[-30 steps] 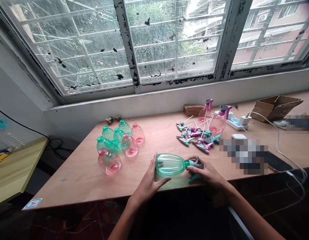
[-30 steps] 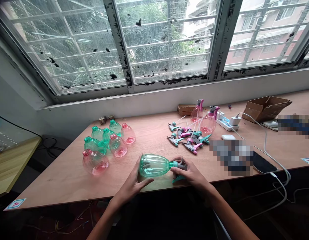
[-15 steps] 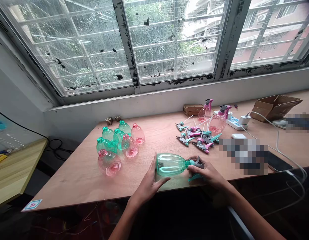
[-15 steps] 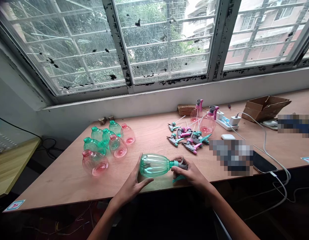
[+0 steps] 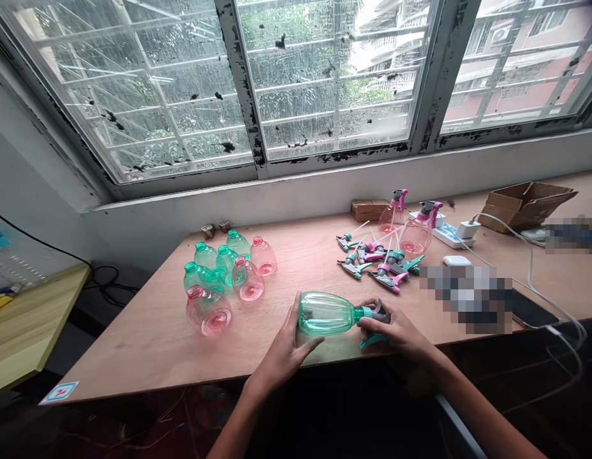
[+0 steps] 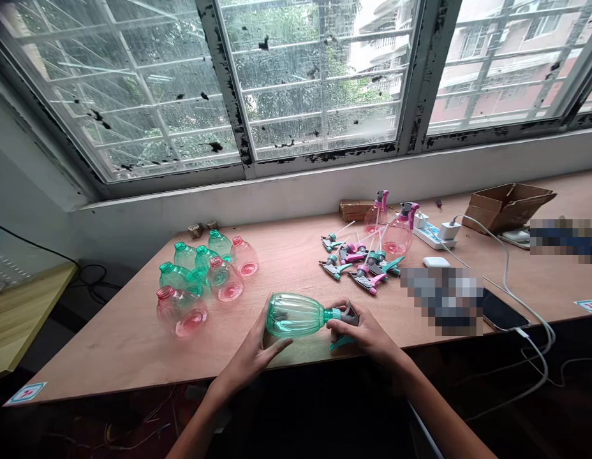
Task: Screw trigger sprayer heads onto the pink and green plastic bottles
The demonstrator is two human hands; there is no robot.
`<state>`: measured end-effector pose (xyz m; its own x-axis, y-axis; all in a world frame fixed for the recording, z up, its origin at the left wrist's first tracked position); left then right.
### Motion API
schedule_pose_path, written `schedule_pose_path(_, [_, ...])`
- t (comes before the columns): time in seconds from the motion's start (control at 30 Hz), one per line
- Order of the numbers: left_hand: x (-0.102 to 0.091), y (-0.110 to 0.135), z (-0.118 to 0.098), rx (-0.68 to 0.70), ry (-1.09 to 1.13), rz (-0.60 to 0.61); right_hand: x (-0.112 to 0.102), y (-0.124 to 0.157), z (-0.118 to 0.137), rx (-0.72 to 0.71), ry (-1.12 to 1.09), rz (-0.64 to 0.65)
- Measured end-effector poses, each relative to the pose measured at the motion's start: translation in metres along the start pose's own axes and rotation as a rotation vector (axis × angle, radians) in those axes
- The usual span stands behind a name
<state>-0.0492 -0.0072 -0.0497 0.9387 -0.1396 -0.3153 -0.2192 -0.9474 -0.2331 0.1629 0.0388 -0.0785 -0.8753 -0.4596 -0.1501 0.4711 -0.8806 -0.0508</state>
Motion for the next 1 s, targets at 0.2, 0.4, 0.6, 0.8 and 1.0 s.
schedule_pose_path(0.2, [-0.0022,-0.0009,-0.0004,-0.011,0.011,-0.015,0.0015,0.0019,-0.0009,0.01,0.001,0.019])
schedule_pose_path(0.4, [-0.0032,-0.0029,-0.0034,0.004,0.018,-0.032,0.0004,0.0005,-0.0004,0.002,0.018,0.009])
schedule_pose_path(0.6, [-0.0037,-0.0008,-0.0003,-0.025,0.054,-0.037,0.0003,0.0008,0.0013,0.012,0.033,0.009])
schedule_pose_path(0.8, [-0.0048,-0.0021,-0.002,-0.022,0.07,-0.023,0.0003,-0.0002,0.0002,0.003,0.056,0.011])
schedule_pose_path(1.0, [-0.0019,0.0006,-0.002,-0.021,0.08,0.004,-0.0011,-0.0004,0.003,0.003,0.031,-0.012])
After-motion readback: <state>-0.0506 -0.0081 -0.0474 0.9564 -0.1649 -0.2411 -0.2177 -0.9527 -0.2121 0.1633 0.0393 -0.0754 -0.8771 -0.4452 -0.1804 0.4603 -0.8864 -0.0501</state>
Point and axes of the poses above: each hand's wrist, its own y-axis away from the middle knuckle, its own x-axis out of the palm, z = x × y, the point moved 8 cm from there along -y, towards the middle knuckle, and after that the axes turned 14 degrees about y, right-handed, at the moved point
